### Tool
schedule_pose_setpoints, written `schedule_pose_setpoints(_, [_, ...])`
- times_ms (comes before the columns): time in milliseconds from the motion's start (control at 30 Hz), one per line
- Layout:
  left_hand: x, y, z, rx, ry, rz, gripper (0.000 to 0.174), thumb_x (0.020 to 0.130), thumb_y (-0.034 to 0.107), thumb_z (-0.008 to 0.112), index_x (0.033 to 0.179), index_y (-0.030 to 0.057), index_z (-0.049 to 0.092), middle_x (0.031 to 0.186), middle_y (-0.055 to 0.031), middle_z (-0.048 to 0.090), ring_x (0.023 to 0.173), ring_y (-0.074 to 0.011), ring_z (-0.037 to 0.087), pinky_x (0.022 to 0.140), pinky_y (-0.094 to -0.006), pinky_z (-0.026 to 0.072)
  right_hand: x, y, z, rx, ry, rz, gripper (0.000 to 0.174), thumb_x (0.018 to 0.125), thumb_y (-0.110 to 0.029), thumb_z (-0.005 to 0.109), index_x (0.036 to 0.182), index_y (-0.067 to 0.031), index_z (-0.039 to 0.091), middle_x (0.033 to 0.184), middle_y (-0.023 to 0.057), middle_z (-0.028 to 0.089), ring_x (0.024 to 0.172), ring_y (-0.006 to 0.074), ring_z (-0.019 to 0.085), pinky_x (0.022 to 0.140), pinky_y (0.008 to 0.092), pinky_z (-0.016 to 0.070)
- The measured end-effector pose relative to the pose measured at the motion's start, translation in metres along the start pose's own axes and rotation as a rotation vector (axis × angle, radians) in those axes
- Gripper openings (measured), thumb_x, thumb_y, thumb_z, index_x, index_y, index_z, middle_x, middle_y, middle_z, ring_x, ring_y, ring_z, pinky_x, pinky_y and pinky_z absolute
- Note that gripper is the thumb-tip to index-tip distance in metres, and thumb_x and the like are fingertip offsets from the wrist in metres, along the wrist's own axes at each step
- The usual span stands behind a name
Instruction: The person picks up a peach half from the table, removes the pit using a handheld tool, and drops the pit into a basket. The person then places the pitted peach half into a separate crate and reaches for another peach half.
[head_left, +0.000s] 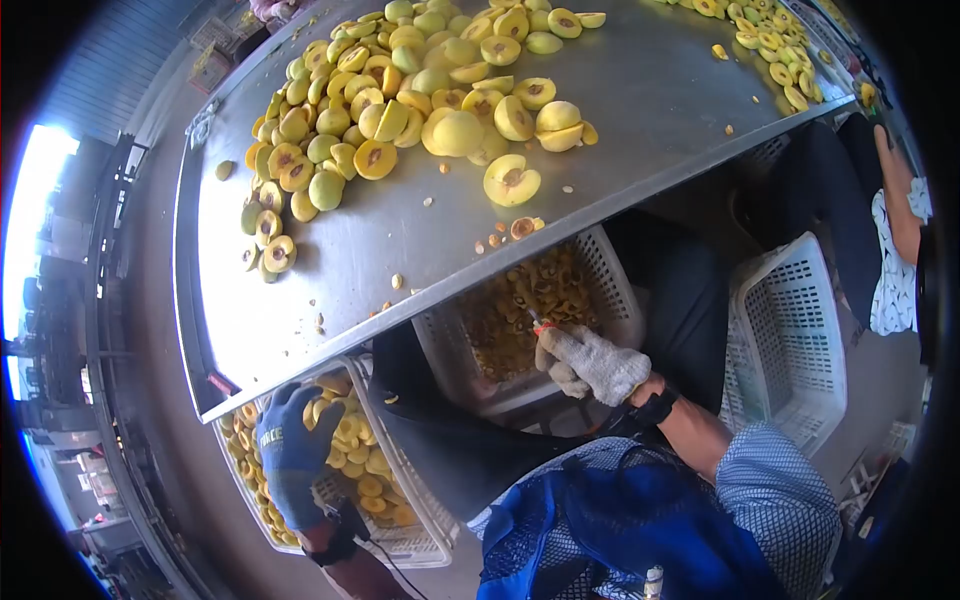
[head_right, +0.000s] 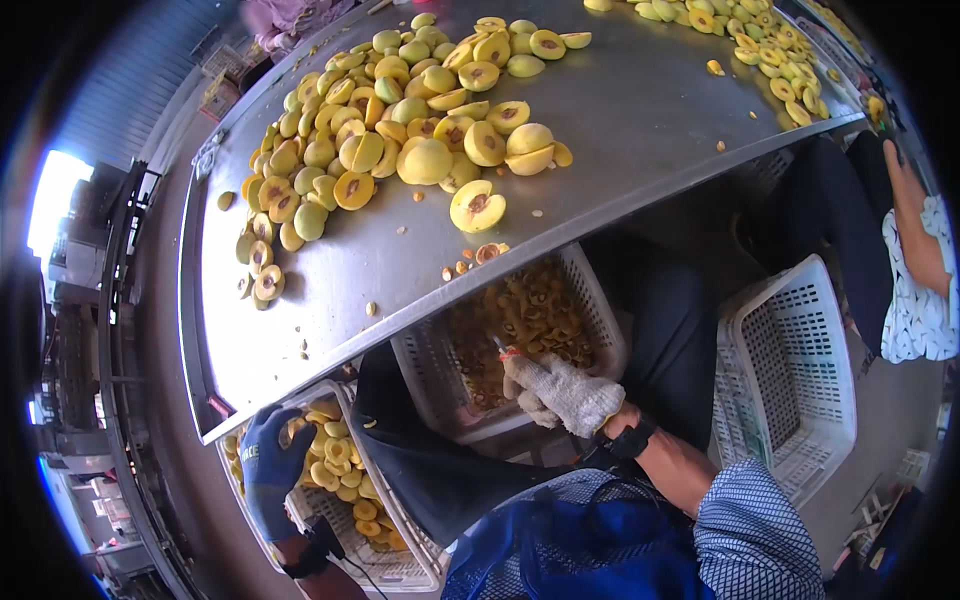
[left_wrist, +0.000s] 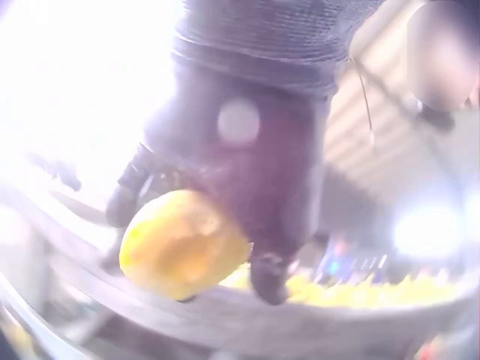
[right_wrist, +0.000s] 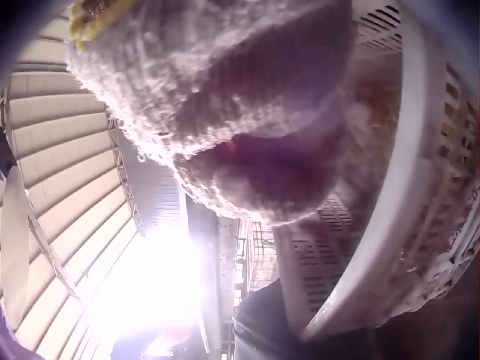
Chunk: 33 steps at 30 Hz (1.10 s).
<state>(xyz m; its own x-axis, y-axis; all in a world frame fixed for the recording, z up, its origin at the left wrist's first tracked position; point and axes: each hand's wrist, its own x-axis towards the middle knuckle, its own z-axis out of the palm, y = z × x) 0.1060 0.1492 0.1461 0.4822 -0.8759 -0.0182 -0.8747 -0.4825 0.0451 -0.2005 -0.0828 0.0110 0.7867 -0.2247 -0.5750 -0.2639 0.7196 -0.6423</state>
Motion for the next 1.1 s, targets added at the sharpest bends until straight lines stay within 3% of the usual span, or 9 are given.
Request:
schedule_pose_setpoints(200, [0.184, 0.130, 0.045, -0.521, 0.101, 0.231, 0.043, 0.084, 0.033, 0.073, 0.117, 0.0070, 0.063, 0.096, -0.0166, 0.068, 0.083, -0.0298, 0.066, 0.072, -0.0394, 0.0515, 0.000, -0.005, 0.011, -0.116, 0.087, -0.165, 0.033, 0.100, -0.040, 0.053, 0.096, -0.0074, 0.059, 0.070, -0.0018, 0.053, 0.048, 0.0063, 0.043, 0.042, 0.0228, 0.0362])
schedule_pose_setpoints(367, [0.261, 0.194, 0.077, -0.630, -0.210, 0.354, 0.045, 0.083, 0.039, 0.073, 0.111, 0.0061, 0.060, 0.100, -0.0211, 0.067, 0.097, -0.0403, 0.064, 0.082, -0.0468, 0.0498, 0.001, 0.008, -0.013, 0.005, 0.033, -0.099, 0.033, 0.100, -0.039, 0.054, 0.094, -0.0073, 0.061, 0.066, -0.0027, 0.053, 0.046, 0.0067, 0.043, 0.040, 0.0224, 0.0346])
schedule_pose_setpoints(467, [0.248, 0.197, 0.088, -0.555, -0.083, 0.329, 0.053, 0.082, 0.031, 0.075, 0.122, 0.0087, 0.050, 0.103, -0.0214, 0.065, 0.095, -0.0414, 0.063, 0.082, -0.0462, 0.0508, -0.014, -0.017, 0.006, -0.206, 0.165, -0.141, 0.028, 0.100, -0.035, 0.053, 0.096, -0.0081, 0.060, 0.073, -0.0007, 0.054, 0.053, 0.0067, 0.047, 0.045, 0.0222, 0.0377])
schedule_pose_setpoints(533, [0.234, 0.184, 0.092, -0.696, 0.078, 0.323, 0.050, 0.084, 0.021, 0.073, 0.125, 0.0078, 0.048, 0.101, -0.0165, 0.064, 0.088, -0.0280, 0.066, 0.065, -0.0365, 0.0542, -0.027, -0.034, 0.015, -0.330, 0.232, -0.178, 0.025, 0.099, -0.031, 0.054, 0.099, -0.0071, 0.060, 0.080, 0.0022, 0.058, 0.060, 0.0082, 0.051, 0.049, 0.0242, 0.0418])
schedule_pose_setpoints(600, [0.190, 0.185, 0.062, -1.191, 0.039, 0.095, 0.048, 0.088, 0.008, 0.067, 0.130, 0.0055, 0.044, 0.105, -0.0120, 0.062, 0.093, -0.0222, 0.067, 0.061, -0.0302, 0.0574, -0.030, -0.046, 0.021, -0.265, 0.243, -0.171, 0.024, 0.098, -0.029, 0.057, 0.102, -0.0058, 0.061, 0.083, 0.0052, 0.061, 0.066, 0.0114, 0.058, 0.052, 0.0279, 0.0467])
schedule_pose_setpoints(667, [0.156, 0.181, 0.053, -1.443, 0.048, 0.007, 0.043, 0.089, 0.007, 0.065, 0.127, 0.0053, 0.045, 0.107, -0.0112, 0.060, 0.095, -0.0212, 0.066, 0.067, -0.0298, 0.0572, -0.024, -0.044, 0.026, -0.709, 0.354, -0.633, 0.032, 0.097, -0.035, 0.057, 0.105, -0.0050, 0.062, 0.083, 0.0112, 0.066, 0.069, 0.0264, 0.064, 0.061, 0.0363, 0.0507])
schedule_pose_setpoints(733, [0.131, 0.178, 0.056, -1.635, 0.107, -0.060, 0.038, 0.090, 0.009, 0.066, 0.122, 0.0056, 0.047, 0.107, -0.0095, 0.060, 0.095, -0.0188, 0.064, 0.073, -0.0297, 0.0552, -0.022, -0.057, 0.041, -0.745, 0.356, -0.603, 0.042, 0.096, -0.042, 0.057, 0.113, -0.0040, 0.060, 0.093, 0.0213, 0.068, 0.087, 0.0447, 0.064, 0.076, 0.0478, 0.0520])
schedule_pose_setpoints(933, [0.093, 0.185, 0.079, -1.932, 0.204, -0.196, 0.028, 0.094, 0.025, 0.065, 0.106, 0.0067, 0.049, 0.099, -0.0055, 0.056, 0.092, -0.0121, 0.056, 0.082, -0.0276, 0.0474, -0.014, -0.064, 0.067, -0.934, 0.469, -0.561, 0.046, 0.094, -0.050, 0.055, 0.114, -0.0082, 0.061, 0.091, 0.0225, 0.069, 0.089, 0.0452, 0.064, 0.072, 0.0519, 0.0521])
schedule_pose_setpoints(1100, [0.087, 0.192, 0.097, -1.359, 0.441, -0.028, 0.028, 0.099, 0.027, 0.056, 0.114, 0.0041, 0.052, 0.103, -0.0087, 0.059, 0.094, -0.0161, 0.058, 0.084, -0.0307, 0.0479, -0.003, -0.046, 0.065, -0.899, 0.448, -0.531, 0.047, 0.095, -0.051, 0.052, 0.113, -0.0082, 0.061, 0.091, 0.0228, 0.068, 0.088, 0.0453, 0.064, 0.073, 0.0516, 0.0522])
